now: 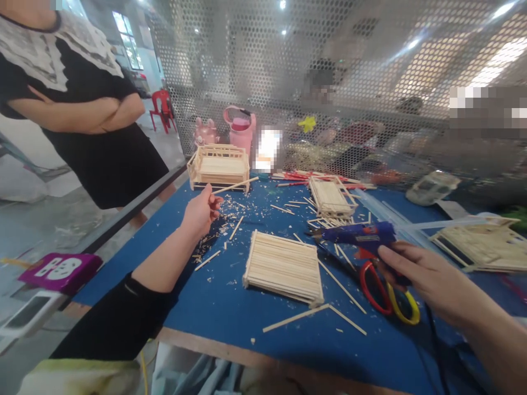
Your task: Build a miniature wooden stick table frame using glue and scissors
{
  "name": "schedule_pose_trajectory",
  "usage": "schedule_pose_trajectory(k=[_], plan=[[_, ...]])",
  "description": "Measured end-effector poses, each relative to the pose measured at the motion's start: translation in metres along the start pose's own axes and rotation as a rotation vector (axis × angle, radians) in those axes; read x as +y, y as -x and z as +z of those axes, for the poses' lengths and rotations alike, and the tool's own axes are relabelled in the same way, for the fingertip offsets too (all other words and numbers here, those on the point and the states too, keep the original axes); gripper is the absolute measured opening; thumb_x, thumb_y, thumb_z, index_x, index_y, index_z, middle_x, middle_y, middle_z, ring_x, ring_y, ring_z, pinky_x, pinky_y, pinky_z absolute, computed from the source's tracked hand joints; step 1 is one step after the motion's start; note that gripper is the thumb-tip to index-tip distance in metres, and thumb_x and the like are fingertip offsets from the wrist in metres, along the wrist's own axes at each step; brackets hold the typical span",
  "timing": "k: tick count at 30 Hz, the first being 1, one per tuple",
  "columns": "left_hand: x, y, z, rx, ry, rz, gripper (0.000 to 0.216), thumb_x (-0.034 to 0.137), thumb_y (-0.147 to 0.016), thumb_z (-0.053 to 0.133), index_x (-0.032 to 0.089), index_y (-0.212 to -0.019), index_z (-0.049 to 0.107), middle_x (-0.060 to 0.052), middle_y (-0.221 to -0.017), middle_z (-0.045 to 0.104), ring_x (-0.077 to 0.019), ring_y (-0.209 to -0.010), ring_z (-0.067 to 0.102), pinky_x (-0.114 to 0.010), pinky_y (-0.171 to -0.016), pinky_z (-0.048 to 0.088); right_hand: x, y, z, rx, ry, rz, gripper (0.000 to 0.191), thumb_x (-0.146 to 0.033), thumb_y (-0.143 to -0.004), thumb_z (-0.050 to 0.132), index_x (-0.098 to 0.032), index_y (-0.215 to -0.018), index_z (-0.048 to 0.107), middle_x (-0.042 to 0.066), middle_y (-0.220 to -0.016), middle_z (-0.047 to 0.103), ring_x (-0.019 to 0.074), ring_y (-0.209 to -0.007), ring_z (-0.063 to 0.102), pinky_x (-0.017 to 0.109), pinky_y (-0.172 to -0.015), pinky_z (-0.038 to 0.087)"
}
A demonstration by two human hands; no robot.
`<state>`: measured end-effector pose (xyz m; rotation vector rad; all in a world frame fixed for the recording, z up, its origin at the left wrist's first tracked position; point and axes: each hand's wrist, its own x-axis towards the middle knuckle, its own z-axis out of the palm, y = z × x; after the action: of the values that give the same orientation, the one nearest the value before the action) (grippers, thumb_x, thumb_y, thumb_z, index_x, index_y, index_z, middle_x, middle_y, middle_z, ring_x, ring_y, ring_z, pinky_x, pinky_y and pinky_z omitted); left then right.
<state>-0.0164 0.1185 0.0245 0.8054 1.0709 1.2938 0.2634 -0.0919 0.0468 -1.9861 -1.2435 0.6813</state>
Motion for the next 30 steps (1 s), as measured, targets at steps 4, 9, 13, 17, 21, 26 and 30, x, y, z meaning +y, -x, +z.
schedule_pose_trajectory(k=[4, 9, 13, 17, 21, 26, 30], plan=[[0.0003, 0.0020, 0.0018, -0.013, -0.013, -0.008, 0.045, 0.037, -0.083, 0.052, 0.015, -0.046, 0.038, 0.001, -0.052, 0.052, -0.0037, -0.040, 0.043, -0.013, -0.035, 0.030, 0.0012, 0.0040, -0.0002, 0.026, 0.142, -0.061, 0.063, -0.083, -0.056, 0.040, -0.023, -0.037, 0.041, 0.000, -0.039, 0.038, 0.0173, -0.050, 0.042, 0.033, -0.057, 0.038], [0.0000, 0.0024, 0.0013, -0.047, -0.014, -0.004, 0.045, 0.038, -0.081, 0.054, 0.015, -0.046, 0.039, 0.001, -0.051, 0.051, -0.0040, -0.040, 0.042, -0.013, -0.034, 0.030, 0.0009, 0.0063, -0.0003, 0.042, 0.126, -0.065, 0.061, -0.082, -0.057, 0.041, -0.023, -0.042, 0.042, -0.001, -0.044, 0.040, 0.0143, -0.045, 0.038, 0.029, -0.046, 0.033], [-0.0002, 0.0016, 0.0012, -0.045, -0.015, -0.008, 0.045, 0.039, -0.080, 0.056, 0.015, -0.046, 0.038, 0.001, -0.051, 0.051, -0.0040, -0.040, 0.042, -0.013, -0.035, 0.030, 0.0018, 0.0063, -0.0010, 0.035, 0.090, -0.061, 0.060, -0.081, -0.056, 0.043, -0.022, -0.047, 0.043, -0.003, -0.045, 0.039, 0.0119, -0.042, 0.035, 0.028, -0.042, 0.031], [0.0004, 0.0023, 0.0023, -0.026, -0.018, -0.005, 0.045, 0.037, -0.081, 0.054, 0.015, -0.045, 0.039, 0.001, -0.051, 0.052, -0.0041, -0.040, 0.042, -0.013, -0.034, 0.030, 0.0036, 0.0049, -0.0007, 0.036, 0.085, -0.050, 0.061, -0.082, -0.054, 0.044, -0.022, -0.048, 0.044, -0.003, -0.042, 0.039, 0.0118, -0.040, 0.035, 0.028, -0.042, 0.031], [0.0005, 0.0029, 0.0028, -0.010, -0.021, -0.013, 0.045, 0.035, -0.084, 0.049, 0.015, -0.045, 0.039, 0.000, -0.052, 0.052, -0.0039, -0.040, 0.042, -0.012, -0.034, 0.030, 0.0053, 0.0035, -0.0009, 0.014, 0.083, -0.044, 0.060, -0.081, -0.057, 0.044, -0.021, -0.050, 0.045, -0.003, -0.044, 0.040, 0.0121, -0.042, 0.036, 0.027, -0.042, 0.031], [0.0005, 0.0028, 0.0026, -0.013, -0.019, -0.005, 0.045, 0.035, -0.083, 0.051, 0.015, -0.045, 0.038, 0.000, -0.052, 0.053, -0.0039, -0.040, 0.042, -0.012, -0.034, 0.030, 0.0003, 0.0053, -0.0031, 0.025, 0.102, -0.037, 0.060, -0.082, -0.054, 0.044, -0.022, -0.048, 0.045, -0.003, -0.043, 0.037, 0.0120, -0.042, 0.033, 0.028, -0.042, 0.029], [0.0005, 0.0024, 0.0025, -0.013, -0.020, -0.016, 0.046, 0.034, -0.083, 0.051, 0.015, -0.044, 0.038, 0.000, -0.052, 0.053, -0.0038, -0.040, 0.042, -0.013, -0.034, 0.030, -0.0021, 0.0061, -0.0048, 0.078, 0.113, -0.070, 0.062, -0.082, -0.055, 0.043, -0.022, -0.044, 0.045, -0.001, -0.047, 0.039, 0.0126, -0.043, 0.036, 0.029, -0.043, 0.032]])
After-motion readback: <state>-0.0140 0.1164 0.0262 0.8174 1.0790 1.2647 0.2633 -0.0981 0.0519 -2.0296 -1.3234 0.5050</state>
